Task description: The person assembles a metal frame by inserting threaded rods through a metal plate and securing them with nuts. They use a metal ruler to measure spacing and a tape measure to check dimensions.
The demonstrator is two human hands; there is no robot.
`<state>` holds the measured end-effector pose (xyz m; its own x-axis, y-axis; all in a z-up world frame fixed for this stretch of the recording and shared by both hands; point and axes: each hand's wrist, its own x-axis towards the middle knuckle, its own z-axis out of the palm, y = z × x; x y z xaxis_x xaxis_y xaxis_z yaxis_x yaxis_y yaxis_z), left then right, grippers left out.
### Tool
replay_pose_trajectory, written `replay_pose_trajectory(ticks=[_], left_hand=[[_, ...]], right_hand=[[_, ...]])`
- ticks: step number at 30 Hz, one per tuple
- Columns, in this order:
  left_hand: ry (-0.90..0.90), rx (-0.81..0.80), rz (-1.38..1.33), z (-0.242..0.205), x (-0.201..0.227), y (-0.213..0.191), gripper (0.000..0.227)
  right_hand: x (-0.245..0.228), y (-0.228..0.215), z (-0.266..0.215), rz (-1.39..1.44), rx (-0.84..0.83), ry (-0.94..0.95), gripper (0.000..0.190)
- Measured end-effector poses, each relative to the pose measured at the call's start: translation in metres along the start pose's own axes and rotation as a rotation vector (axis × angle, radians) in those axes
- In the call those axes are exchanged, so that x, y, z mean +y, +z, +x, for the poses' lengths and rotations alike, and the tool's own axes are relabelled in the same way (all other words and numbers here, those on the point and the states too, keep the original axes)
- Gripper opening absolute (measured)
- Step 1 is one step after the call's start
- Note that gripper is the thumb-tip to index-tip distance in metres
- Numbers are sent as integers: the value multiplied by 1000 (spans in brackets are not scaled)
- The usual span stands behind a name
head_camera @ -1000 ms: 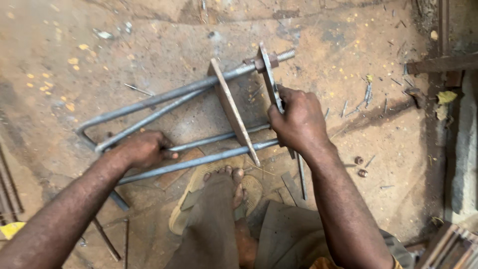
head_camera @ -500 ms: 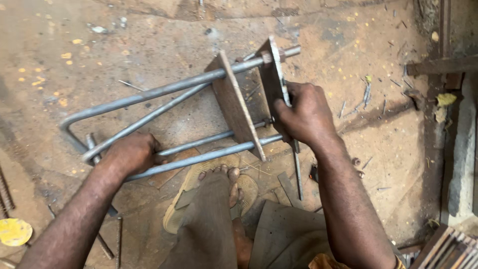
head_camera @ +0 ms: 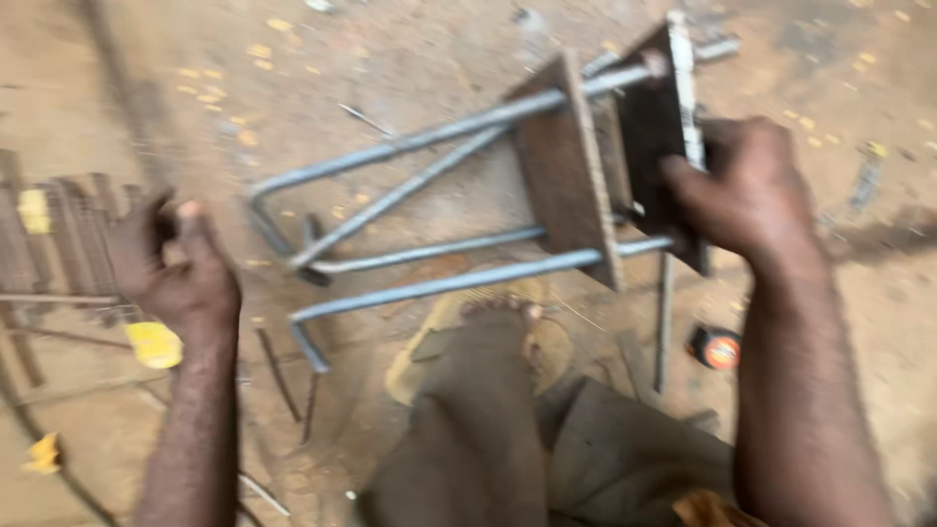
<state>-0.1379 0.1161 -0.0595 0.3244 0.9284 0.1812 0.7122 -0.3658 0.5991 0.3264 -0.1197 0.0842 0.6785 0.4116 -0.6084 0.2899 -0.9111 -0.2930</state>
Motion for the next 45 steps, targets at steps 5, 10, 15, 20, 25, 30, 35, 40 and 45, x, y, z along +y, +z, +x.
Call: replay_pose_trajectory(ticks=[5,10,15,20,25,30,35,40,45], left_hand=[[-1009,-424,-598,-20,-42,12,45],[-972,-803,-760,-25,-40,20,56],[-615,-762,-562,-32,-17,20,48],[-963,-549,-468,-31,4,31,48],[-650,-732,-507,-24,-3,18,64],[-637,-688,-544,-25,-5,16,52],[-489,-440,-106,-50,-9,9,40],[-610,-499,-503,-56,-13,11,53],[147,-338,-60,-43,-5,8,49]], right_hand=[[6,2,1,-48,-13,120,30],[4,2,2,-160,21,47,30],[4,4,0,-186,19,71,30],[-3,1,-3,-89,2,136,29],[-13,-4,-4,-122,-14,92,27],[-13,-5,-3,-44,-28,75,28],[-11,-3,-5,-1,-34,172,30],[-11,-3,-4,-85,-21,82,25],[-9,-2,-3,-95,-1,63,29]])
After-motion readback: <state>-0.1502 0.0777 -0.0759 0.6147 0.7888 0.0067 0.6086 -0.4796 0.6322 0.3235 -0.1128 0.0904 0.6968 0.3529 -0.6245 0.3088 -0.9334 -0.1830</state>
